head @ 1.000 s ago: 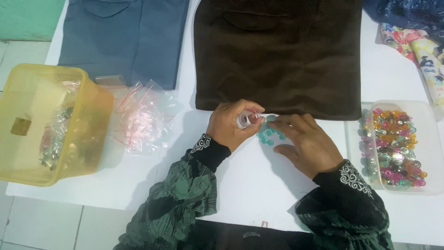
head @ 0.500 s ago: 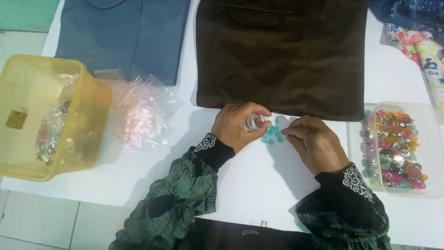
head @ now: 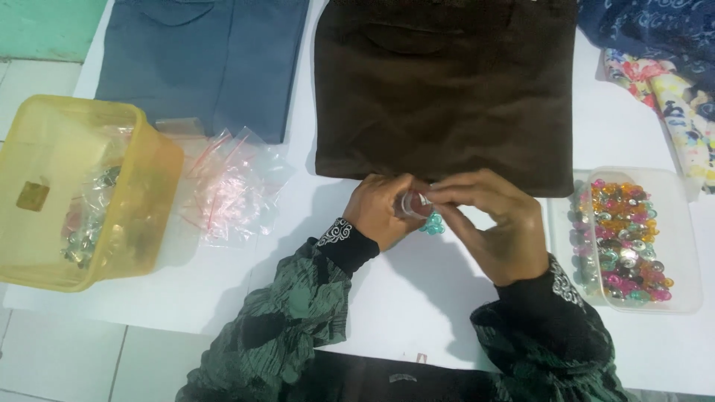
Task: Sorting small colored buttons and placing them into small plastic zip-lock bags.
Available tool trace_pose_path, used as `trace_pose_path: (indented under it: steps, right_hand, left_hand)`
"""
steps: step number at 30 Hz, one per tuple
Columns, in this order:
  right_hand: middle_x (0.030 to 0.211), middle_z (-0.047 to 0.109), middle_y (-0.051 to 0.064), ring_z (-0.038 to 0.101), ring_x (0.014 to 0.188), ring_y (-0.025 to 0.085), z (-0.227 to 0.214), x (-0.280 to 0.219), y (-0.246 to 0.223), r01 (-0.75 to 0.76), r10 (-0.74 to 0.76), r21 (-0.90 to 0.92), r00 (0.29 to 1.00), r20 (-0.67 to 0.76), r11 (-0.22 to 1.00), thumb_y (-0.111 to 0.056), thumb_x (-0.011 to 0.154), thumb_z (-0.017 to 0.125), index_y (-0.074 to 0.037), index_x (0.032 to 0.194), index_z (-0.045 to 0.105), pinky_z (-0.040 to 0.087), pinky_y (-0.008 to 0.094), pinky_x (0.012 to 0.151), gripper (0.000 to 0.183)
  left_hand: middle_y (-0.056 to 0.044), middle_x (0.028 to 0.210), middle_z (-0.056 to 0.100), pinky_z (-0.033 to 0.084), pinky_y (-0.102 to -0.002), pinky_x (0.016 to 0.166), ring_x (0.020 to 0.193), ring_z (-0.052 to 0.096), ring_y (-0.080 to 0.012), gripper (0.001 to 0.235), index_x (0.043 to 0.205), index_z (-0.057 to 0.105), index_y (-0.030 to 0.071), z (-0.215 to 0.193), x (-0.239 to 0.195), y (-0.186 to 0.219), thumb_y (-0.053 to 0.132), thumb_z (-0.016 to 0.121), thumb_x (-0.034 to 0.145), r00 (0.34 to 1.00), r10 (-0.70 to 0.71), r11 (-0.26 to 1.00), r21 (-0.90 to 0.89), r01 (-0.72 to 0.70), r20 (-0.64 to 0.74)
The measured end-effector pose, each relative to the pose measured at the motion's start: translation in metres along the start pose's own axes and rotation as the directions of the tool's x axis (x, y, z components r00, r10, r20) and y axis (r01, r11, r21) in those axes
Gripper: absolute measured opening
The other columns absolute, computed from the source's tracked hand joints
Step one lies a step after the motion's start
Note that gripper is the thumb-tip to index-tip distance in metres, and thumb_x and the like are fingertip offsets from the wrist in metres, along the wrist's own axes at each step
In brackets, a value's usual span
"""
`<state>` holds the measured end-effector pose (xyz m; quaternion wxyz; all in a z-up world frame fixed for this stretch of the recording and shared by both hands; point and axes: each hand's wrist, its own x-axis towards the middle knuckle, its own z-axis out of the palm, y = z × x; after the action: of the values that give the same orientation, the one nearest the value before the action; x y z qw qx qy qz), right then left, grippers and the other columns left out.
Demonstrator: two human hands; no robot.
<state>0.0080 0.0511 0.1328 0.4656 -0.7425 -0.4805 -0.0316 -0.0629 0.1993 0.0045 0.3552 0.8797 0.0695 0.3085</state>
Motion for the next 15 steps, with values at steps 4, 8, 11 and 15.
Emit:
trace_pose_path:
  steps: [4,8,11,15]
  right_hand:
    - [0.085,0.077,0.007,0.074,0.071,0.023,0.000,0.004,0.005,0.072,-0.072,-0.026,0.997,-0.033,0.997,0.002,0.080,0.089,-0.007,0.092,0.082,0.062,0.031,0.070,0.016]
    - [0.092,0.076,0.005,0.072,0.079,0.022,-0.003,-0.010,0.037,0.033,-0.018,-0.139,0.994,0.105,0.990,0.002,0.085,0.079,-0.011,0.097,0.080,0.059,0.030,0.070,0.018]
    - [0.098,0.076,0.014,0.071,0.093,0.033,0.006,-0.022,0.049,0.116,-0.068,-0.176,0.965,0.255,0.977,0.006,0.087,0.071,-0.005,0.100,0.078,0.060,0.038,0.075,0.018]
    - [0.112,0.075,0.013,0.064,0.121,0.032,0.020,-0.044,0.079,0.321,-0.182,-0.263,0.878,0.443,0.910,0.005,0.093,0.062,-0.003,0.111,0.076,0.058,0.036,0.093,0.023]
  left_hand:
    - [-0.007,0.073,0.072,0.055,-0.040,0.083,0.078,0.073,-0.0285,0.019,0.085,0.069,0.015,-0.006,0.005,0.006,0.025,0.084,0.078,0.999,0.038,0.999,0.036,-0.038,-0.007]
    - [0.004,0.086,0.077,0.055,-0.036,0.087,0.086,0.075,-0.0201,0.024,0.098,0.068,0.024,-0.021,0.009,0.006,0.019,0.080,0.078,0.997,-0.055,0.992,-0.107,0.060,0.050]
    - [0.009,0.090,0.077,0.054,-0.034,0.089,0.089,0.076,-0.0163,0.026,0.100,0.069,0.026,-0.017,0.008,0.000,0.020,0.081,0.078,0.998,-0.065,0.995,-0.070,0.066,0.022]
    - [0.011,0.094,0.077,0.054,-0.034,0.090,0.091,0.075,-0.0145,0.024,0.100,0.069,0.027,-0.014,0.004,0.001,0.024,0.082,0.080,0.997,-0.076,0.994,-0.076,0.075,-0.013]
